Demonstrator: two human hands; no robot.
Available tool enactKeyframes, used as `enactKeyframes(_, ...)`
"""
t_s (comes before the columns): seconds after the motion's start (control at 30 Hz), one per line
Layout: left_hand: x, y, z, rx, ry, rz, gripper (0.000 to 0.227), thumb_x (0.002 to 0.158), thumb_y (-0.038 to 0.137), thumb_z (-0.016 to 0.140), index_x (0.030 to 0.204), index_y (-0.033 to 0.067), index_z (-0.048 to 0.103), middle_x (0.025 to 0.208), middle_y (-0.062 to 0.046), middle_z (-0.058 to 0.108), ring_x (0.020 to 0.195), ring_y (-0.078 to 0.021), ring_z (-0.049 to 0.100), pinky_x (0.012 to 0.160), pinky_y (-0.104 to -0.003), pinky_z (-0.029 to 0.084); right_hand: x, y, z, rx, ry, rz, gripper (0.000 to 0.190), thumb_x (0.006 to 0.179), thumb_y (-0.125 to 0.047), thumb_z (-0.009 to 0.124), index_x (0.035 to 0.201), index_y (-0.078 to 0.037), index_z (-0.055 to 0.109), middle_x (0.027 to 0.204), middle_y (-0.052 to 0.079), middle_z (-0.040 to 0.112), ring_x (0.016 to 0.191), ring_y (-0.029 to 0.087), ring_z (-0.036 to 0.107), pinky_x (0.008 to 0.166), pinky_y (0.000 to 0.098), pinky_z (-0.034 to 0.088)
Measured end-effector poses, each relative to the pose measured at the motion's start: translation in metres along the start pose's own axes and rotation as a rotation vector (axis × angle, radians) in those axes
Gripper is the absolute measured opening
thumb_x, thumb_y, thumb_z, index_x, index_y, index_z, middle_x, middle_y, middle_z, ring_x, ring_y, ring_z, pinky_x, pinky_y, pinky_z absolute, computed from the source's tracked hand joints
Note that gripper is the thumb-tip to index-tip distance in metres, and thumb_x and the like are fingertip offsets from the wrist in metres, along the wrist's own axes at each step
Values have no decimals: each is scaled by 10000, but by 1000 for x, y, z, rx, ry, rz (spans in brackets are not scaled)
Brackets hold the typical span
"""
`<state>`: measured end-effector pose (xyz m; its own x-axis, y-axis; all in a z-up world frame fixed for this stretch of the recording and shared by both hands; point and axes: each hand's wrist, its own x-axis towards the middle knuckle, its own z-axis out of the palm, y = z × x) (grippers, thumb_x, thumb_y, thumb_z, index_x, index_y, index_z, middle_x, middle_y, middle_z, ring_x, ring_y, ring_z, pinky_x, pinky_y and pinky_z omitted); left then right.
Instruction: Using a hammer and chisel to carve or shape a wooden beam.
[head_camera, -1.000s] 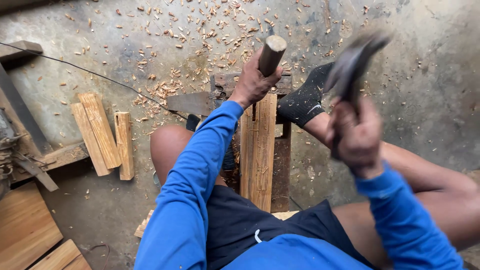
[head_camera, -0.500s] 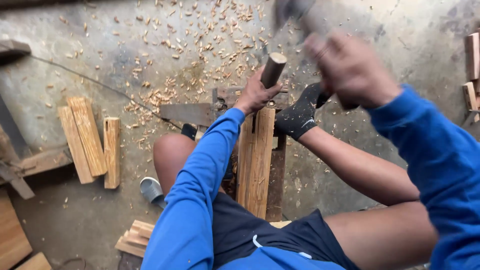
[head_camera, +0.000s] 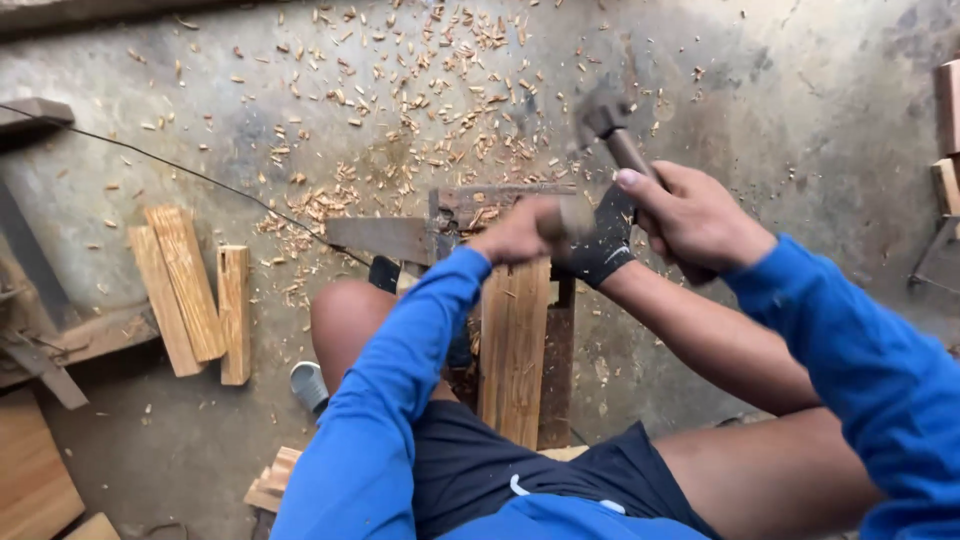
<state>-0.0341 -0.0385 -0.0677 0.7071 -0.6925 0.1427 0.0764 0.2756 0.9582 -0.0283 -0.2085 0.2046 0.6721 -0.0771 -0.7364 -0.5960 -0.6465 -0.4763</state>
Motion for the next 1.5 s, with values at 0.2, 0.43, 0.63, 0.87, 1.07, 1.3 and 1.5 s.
enactKeyframes(0.2, 13, 46, -3, 43, 64, -109, 347, 815, 232, 844, 1095, 73, 713, 1002, -19, 723, 916, -136, 682, 852, -308, 563, -39, -6, -12, 155, 162, -197, 307, 1037, -375, 584, 998, -71, 591, 651, 24, 547, 527, 95, 529, 472, 281, 439)
enactKeyframes(0.43, 33, 24, -15, -93, 566, -398, 319, 843, 293, 826, 909, 16, 681, 746, -8, 670, 657, -126, 614, 618, -305, 521, 7, -43, -24, 440, 408, -741, 345, 1163, -391, 611, 1098, -61, 534, 827, 28, 560, 614, 110, 575, 544, 276, 482)
enactKeyframes(0.63, 35, 21, -14, 77, 582, -266, 307, 825, 294, 833, 889, 27, 694, 797, -10, 728, 716, -101, 669, 673, -294, 568, 114, 7, 0, -358, 326, -522, 445, 1085, -429, 620, 1203, 0, 634, 948, 195, 672, 852, 322, 652, 771, 428, 526)
enactKeyframes(0.87, 33, -1, -9, 84, 582, -281, 303, 824, 281, 824, 881, 21, 680, 773, -33, 708, 699, -88, 625, 649, -297, 549, 89, -35, -61, 54, 250, -195, 371, 1073, -400, 549, 1023, -37, 611, 846, 159, 622, 730, 270, 607, 635, 424, 498)
enactKeyframes(1.07, 34, 11, -2, 78, 587, -289, 284, 834, 252, 805, 896, 10, 668, 745, -26, 676, 682, -98, 586, 620, -306, 523, 94, 2, -3, -267, 367, -691, 325, 1028, -264, 528, 1172, 24, 571, 1003, 172, 640, 914, 284, 626, 848, 433, 522)
enactKeyframes(1.3, -7, 52, 3, -33, -53, -40, 329, 816, 179, 828, 1077, 30, 695, 959, -3, 709, 887, -83, 622, 818, -287, 548, -13, -8, 9, -61, 112, -15, 419, 997, -427, 615, 906, -19, 592, 645, 63, 577, 524, 162, 578, 491, 365, 479)
enactKeyframes(1.5, 3, 82, -1, 10, 81, -69, 365, 833, 227, 903, 1076, 48, 698, 948, -4, 733, 887, -84, 666, 823, -280, 584, -49, -4, 11, 135, 153, -101, 305, 962, -353, 656, 1006, -56, 605, 609, 40, 594, 523, 117, 576, 482, 314, 468)
